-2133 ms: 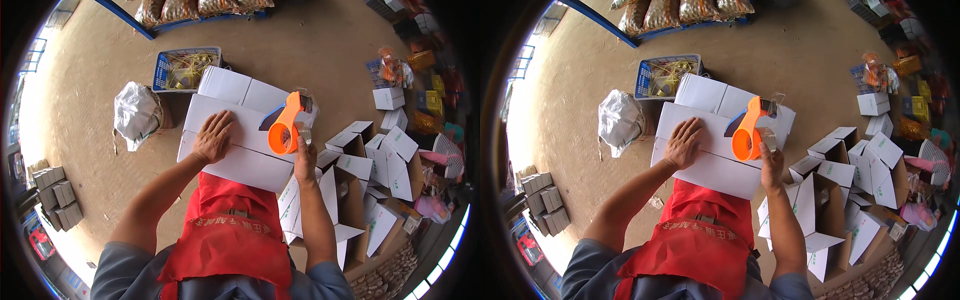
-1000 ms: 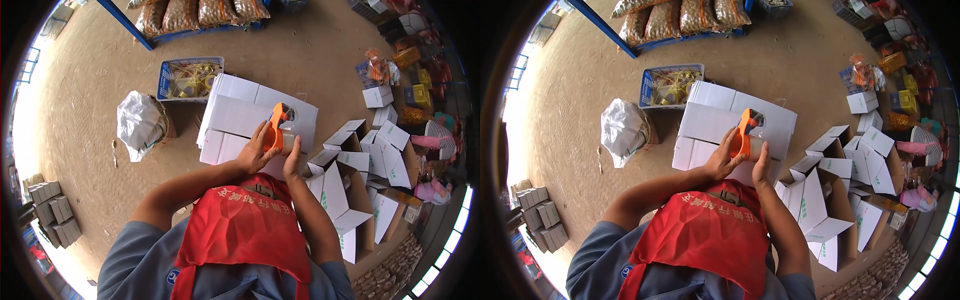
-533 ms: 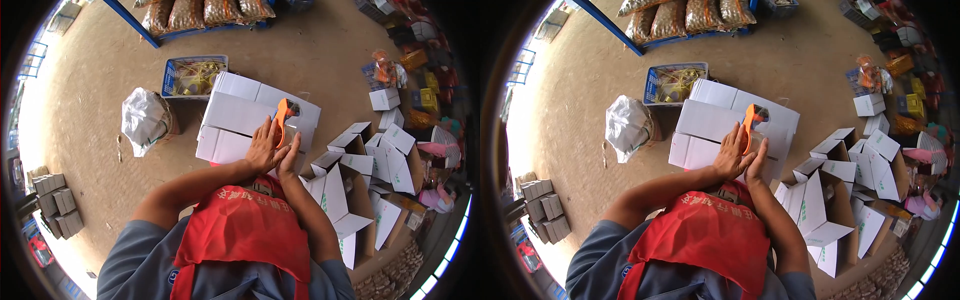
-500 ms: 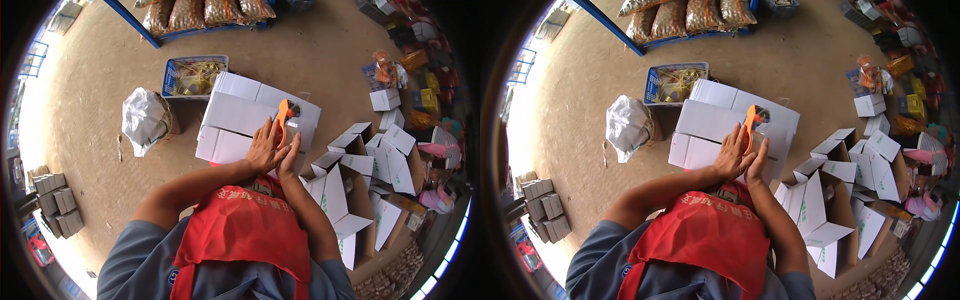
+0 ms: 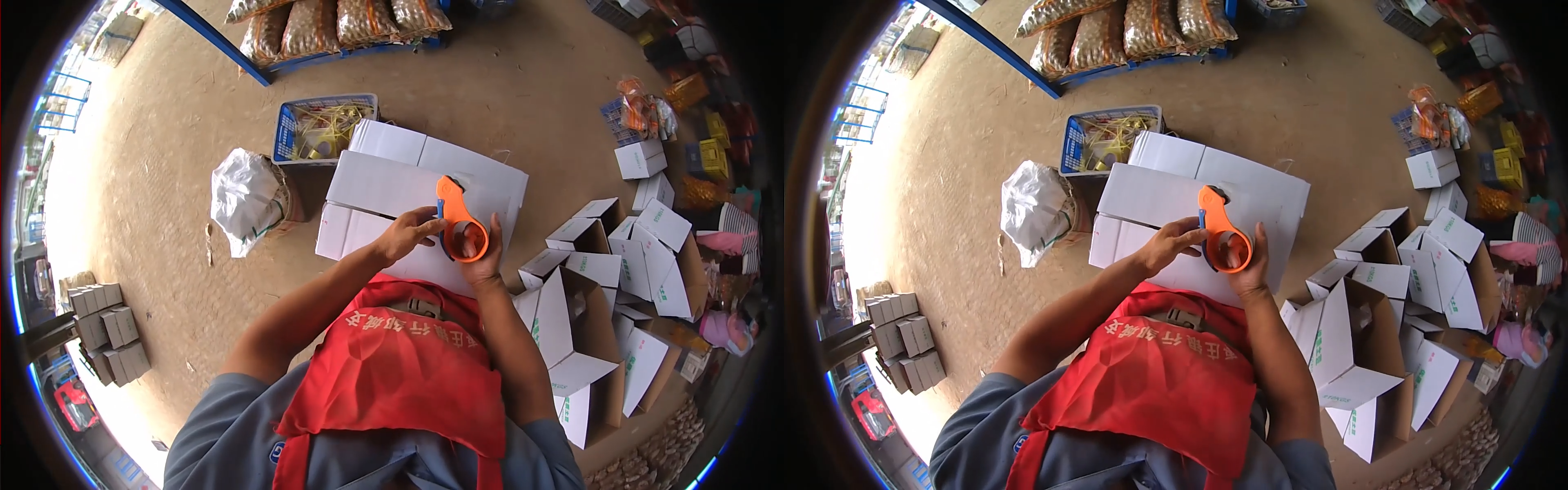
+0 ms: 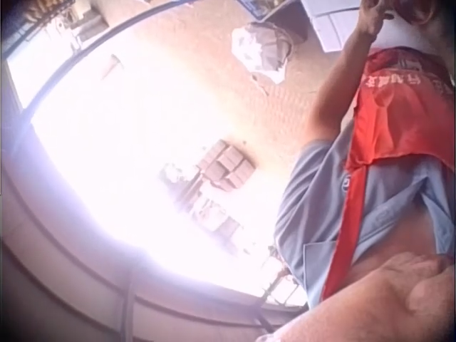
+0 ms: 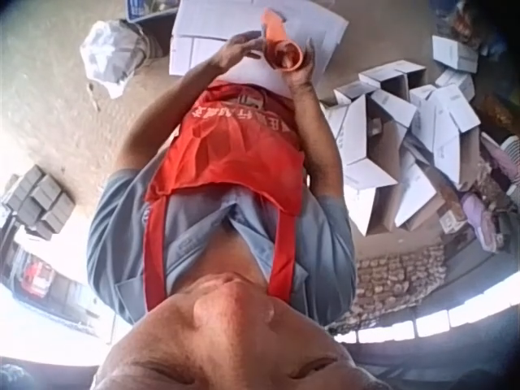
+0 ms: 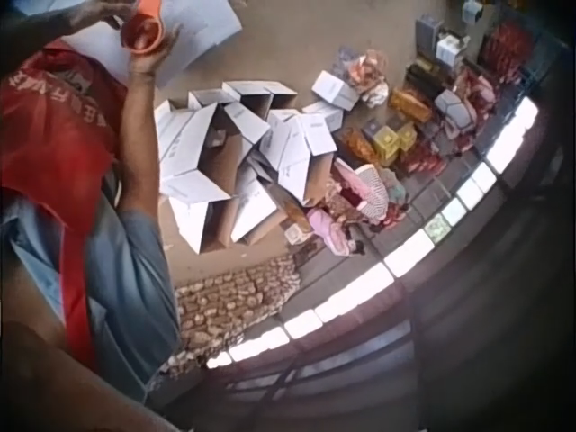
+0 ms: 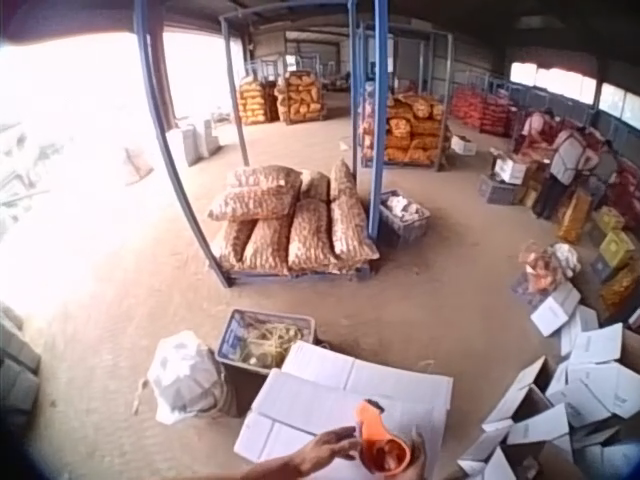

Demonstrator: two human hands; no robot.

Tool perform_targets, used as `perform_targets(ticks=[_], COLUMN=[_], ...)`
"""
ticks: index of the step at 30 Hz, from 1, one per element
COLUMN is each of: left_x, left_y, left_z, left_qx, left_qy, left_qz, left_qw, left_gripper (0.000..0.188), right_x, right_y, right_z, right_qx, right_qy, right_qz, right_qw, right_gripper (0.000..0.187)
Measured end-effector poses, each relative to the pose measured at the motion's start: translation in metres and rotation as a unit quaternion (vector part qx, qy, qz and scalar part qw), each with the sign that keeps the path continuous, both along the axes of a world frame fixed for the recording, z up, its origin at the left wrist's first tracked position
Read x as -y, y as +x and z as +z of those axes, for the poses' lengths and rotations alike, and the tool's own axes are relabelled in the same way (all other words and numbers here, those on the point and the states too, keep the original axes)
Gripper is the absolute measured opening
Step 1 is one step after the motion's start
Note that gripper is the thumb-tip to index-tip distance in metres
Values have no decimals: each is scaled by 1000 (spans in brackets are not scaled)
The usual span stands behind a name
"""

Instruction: Assemble and tape cardboard boxes in a warehouse environment.

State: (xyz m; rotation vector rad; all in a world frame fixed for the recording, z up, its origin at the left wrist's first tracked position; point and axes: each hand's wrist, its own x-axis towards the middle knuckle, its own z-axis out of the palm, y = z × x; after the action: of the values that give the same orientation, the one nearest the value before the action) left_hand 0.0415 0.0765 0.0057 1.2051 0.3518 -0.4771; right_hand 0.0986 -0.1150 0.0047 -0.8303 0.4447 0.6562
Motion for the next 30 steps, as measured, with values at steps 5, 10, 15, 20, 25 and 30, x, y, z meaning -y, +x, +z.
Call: perform_targets(ticks=[5,10,15,20,25,30], left_x=[3,8,-2,-12,-22,-27], left_y=[-12,-23,-31,-35,-45,-48], left_z=[16,15,9,7,3,19], left_qx=[-1,4,17,43,104,123], left_qy=[-88,-151,-190,-206,-165,-81], left_qz=[-17,44,45,90,118,147], left_qw=[996,987,981,973,974,978], left_gripper=[72,74,75,66,61,55], right_x=[3,17,7,6,-3,-9], right_y=[10,11,6,6,3,-8], right_z=[17,-25,-21,-30,-26,-15], right_qx=[-112,-102,-7,192,178,232], right_qy=[56,94,69,-134,-122,-181], right_qz=[46,122,166,317,328,231], right_qw=[991,983,984,919,920,927], right_gripper=[65,62,44,39,44,48])
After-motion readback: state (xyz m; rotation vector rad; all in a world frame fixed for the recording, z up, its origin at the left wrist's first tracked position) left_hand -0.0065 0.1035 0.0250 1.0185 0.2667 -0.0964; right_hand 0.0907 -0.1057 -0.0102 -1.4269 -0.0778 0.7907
